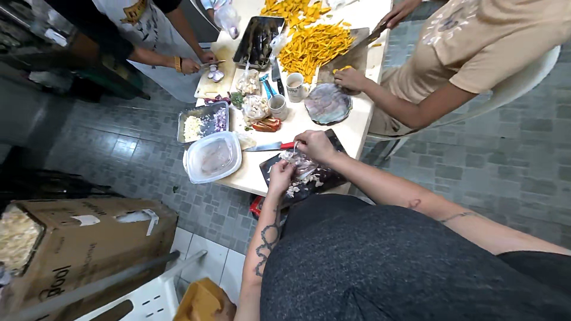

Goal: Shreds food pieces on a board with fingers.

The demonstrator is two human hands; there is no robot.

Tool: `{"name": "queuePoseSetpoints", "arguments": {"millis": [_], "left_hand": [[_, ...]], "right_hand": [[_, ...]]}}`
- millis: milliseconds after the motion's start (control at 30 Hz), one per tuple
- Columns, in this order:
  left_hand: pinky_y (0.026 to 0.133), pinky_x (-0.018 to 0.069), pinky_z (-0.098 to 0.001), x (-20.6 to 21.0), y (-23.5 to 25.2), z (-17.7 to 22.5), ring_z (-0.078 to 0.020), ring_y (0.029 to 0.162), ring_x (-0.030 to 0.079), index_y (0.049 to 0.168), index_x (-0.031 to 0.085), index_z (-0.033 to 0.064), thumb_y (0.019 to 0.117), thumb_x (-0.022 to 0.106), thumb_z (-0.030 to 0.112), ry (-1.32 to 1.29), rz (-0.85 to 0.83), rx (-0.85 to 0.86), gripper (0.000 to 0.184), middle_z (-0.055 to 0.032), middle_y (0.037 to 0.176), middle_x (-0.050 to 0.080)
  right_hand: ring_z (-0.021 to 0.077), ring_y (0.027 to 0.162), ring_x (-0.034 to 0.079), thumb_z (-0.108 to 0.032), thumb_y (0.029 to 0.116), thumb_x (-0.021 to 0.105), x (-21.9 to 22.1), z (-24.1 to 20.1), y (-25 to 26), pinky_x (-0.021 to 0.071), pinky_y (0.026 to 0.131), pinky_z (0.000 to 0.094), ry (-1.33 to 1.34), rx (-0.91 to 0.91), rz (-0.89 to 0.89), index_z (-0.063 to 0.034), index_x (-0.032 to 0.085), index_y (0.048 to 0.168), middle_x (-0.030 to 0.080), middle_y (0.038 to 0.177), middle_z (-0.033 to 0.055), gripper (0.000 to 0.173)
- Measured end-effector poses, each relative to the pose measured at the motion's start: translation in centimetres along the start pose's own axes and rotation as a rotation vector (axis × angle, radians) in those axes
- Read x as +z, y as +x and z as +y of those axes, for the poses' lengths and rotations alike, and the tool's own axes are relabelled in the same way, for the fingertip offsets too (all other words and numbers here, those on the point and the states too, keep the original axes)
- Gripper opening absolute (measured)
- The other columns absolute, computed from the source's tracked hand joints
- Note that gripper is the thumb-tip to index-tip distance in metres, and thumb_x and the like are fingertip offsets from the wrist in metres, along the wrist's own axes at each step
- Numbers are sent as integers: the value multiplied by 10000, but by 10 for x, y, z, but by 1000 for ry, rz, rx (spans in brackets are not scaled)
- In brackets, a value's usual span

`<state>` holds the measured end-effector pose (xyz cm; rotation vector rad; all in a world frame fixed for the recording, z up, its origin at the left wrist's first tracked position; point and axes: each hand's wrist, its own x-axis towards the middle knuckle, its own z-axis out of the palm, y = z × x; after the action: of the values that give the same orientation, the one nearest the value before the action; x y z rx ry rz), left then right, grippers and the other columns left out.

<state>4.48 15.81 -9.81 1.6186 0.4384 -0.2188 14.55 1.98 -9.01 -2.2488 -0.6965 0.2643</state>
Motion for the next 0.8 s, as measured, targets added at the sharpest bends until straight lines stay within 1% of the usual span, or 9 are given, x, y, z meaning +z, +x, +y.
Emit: {"name": "queuePoseSetpoints", "arguments": {"millis": [100, 167, 200, 267, 400, 500, 567, 667, 800], "left_hand": [[708, 570, -306, -3, -2, -1, -122, 694, 642, 1045, 620, -84, 1050, 520, 31, 9, 42, 2, 152, -102, 821, 661], [704, 569, -314, -5, 0, -3, -128, 691, 641, 1022, 624, -84, 1063, 518, 66, 40, 64, -6, 188, -108, 811, 658], [715, 578, -325, -5, 3, -5, -139, 698, 651, 1016, 629, -89, 1066, 522, 81, 65, 72, -11, 207, -121, 820, 664], [742, 591, -351, -5, 9, -8, -168, 720, 672, 1028, 642, -101, 1073, 526, 107, 134, 82, -28, 243, -150, 849, 676], [815, 562, -418, -5, 16, -13, -226, 806, 668, 1006, 656, -103, 1089, 493, 143, 337, 54, -59, 306, -188, 895, 680], [792, 524, -448, -2, 22, -20, -240, 786, 618, 918, 653, -80, 1103, 449, 163, 379, 72, -24, 367, -169, 839, 634], [787, 526, -451, 2, 25, -21, -241, 785, 616, 954, 664, -83, 1116, 412, 173, 345, 83, -18, 395, -171, 844, 636], [843, 517, -450, 7, 23, -15, -254, 854, 626, 1072, 657, -98, 1147, 272, 282, 253, 53, -53, 547, -205, 938, 662], [790, 517, -440, 7, 23, -13, -231, 799, 608, 1054, 665, -70, 1143, 265, 335, 248, 33, -18, 577, -164, 880, 646]], "right_hand": [[480, 1154, 641, -35, 978, 621, -2, 18, 9, 486, 1016, 614, -87, 117, -156, 59, 708, 1200, 664, 1215, 311, 256], [487, 1169, 604, 24, 920, 654, 10, 29, 9, 496, 998, 614, -139, 157, -210, 77, 697, 1166, 599, 1263, 314, 255], [485, 1162, 600, 25, 941, 641, 17, 33, 8, 504, 986, 603, -166, 158, -217, 90, 684, 1148, 591, 1240, 308, 221], [469, 1146, 628, -16, 1008, 564, 22, 34, 6, 505, 970, 602, -215, 173, -263, 85, 677, 1123, 637, 1183, 291, 191], [459, 1232, 613, 63, 964, 566, 19, 27, 2, 445, 1077, 623, -114, 127, -369, 35, 701, 1218, 668, 1258, 277, 290], [402, 1149, 670, -16, 1014, 573, 14, 14, -9, 481, 1052, 567, 92, 31, -262, 40, 711, 1199, 708, 1177, 252, 237], [378, 1124, 685, -67, 1016, 617, 17, 6, -18, 491, 1047, 548, 168, 0, -239, 36, 708, 1215, 720, 1165, 234, 242], [404, 1157, 676, -13, 996, 607, 24, 4, -26, 484, 1068, 541, 139, -25, -138, 50, 716, 1212, 712, 1192, 255, 251], [398, 1081, 710, -14, 988, 613, 30, 4, -31, 528, 1009, 528, 132, -53, 32, 51, 752, 1136, 736, 1113, 250, 213]]}}
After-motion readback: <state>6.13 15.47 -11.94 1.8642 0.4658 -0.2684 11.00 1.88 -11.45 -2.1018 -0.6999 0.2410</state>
